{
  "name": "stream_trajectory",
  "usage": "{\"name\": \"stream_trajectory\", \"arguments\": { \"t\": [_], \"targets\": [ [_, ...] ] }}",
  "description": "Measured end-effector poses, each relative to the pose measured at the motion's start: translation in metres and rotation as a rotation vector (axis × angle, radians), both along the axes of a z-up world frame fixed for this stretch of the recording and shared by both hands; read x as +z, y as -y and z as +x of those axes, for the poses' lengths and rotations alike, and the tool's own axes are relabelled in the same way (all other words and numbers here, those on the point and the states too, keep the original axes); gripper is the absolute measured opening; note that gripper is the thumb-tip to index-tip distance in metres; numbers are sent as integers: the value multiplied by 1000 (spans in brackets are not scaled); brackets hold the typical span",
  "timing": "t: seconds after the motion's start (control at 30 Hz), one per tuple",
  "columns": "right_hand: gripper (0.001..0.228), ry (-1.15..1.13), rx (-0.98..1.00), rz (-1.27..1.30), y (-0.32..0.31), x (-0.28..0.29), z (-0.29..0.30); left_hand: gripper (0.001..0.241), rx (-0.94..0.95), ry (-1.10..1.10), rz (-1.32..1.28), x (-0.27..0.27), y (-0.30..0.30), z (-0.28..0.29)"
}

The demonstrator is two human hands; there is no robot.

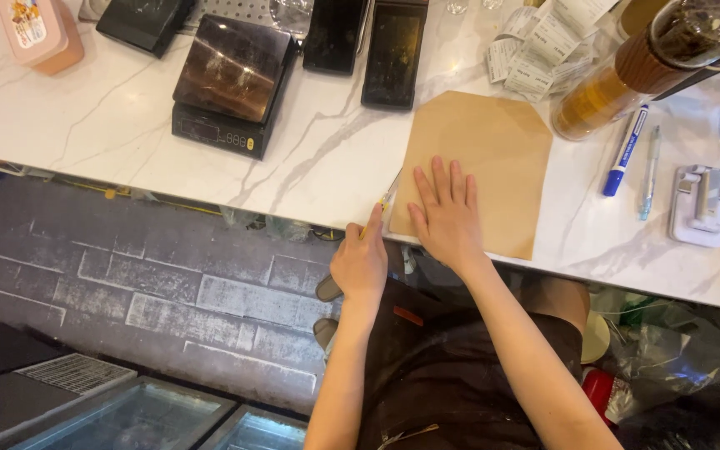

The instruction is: Trimming the edges of brown paper bags using a utility knife and then stacking them.

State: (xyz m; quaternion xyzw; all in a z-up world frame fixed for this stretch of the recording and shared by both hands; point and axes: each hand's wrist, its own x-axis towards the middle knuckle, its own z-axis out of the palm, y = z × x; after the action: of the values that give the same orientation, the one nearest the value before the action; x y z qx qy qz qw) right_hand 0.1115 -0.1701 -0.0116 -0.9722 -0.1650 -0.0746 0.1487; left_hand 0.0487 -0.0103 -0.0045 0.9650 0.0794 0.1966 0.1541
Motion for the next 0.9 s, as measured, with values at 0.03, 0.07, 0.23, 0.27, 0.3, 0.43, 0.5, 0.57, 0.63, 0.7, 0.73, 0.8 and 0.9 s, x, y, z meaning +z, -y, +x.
{"name": "stream_trajectory", "arguments": {
  "t": [0.03,0.07,0.23,0.27,0.3,0.43,0.5,0.57,0.63,0.7,0.73,0.8,0.9],
  "targets": [
    [63,5,-3,2,0,0,1,38,-3,5,2,0,1,1],
    [63,-1,-4,3,0,0,1,38,5,12,2,-1,2,0],
    [68,27,-22,-19,1,1,3,44,66,2,58,-5,-9,-3],
    [84,-28,9,3,0,12,2,40,79,28,-11,-5,-13,-5],
    [101,-82,39,26,-1,23,2,36,92,53,-81,-5,-17,-7],
    [124,-187,88,-108,14,42,-1,35,0,43,-112,8,-22,20],
    [103,-186,23,83,32,40,-3,32,-37,-49,-90,2,-26,44],
    [95,-146,-256,150,62,24,9,32,-62,-6,-14,-7,-31,63],
    [87,-117,-526,225,82,22,17,33,-77,32,68,-7,-34,67],
    [111,-154,-745,231,99,42,28,40,-126,293,113,3,-30,65],
    [111,-146,-774,233,101,33,35,40,-155,299,106,7,-19,57],
    [92,-307,-750,357,109,15,50,36,-199,370,53,14,3,40],
    [91,-384,-778,323,113,-6,67,37,-256,365,-37,22,32,10]
  ]
}}
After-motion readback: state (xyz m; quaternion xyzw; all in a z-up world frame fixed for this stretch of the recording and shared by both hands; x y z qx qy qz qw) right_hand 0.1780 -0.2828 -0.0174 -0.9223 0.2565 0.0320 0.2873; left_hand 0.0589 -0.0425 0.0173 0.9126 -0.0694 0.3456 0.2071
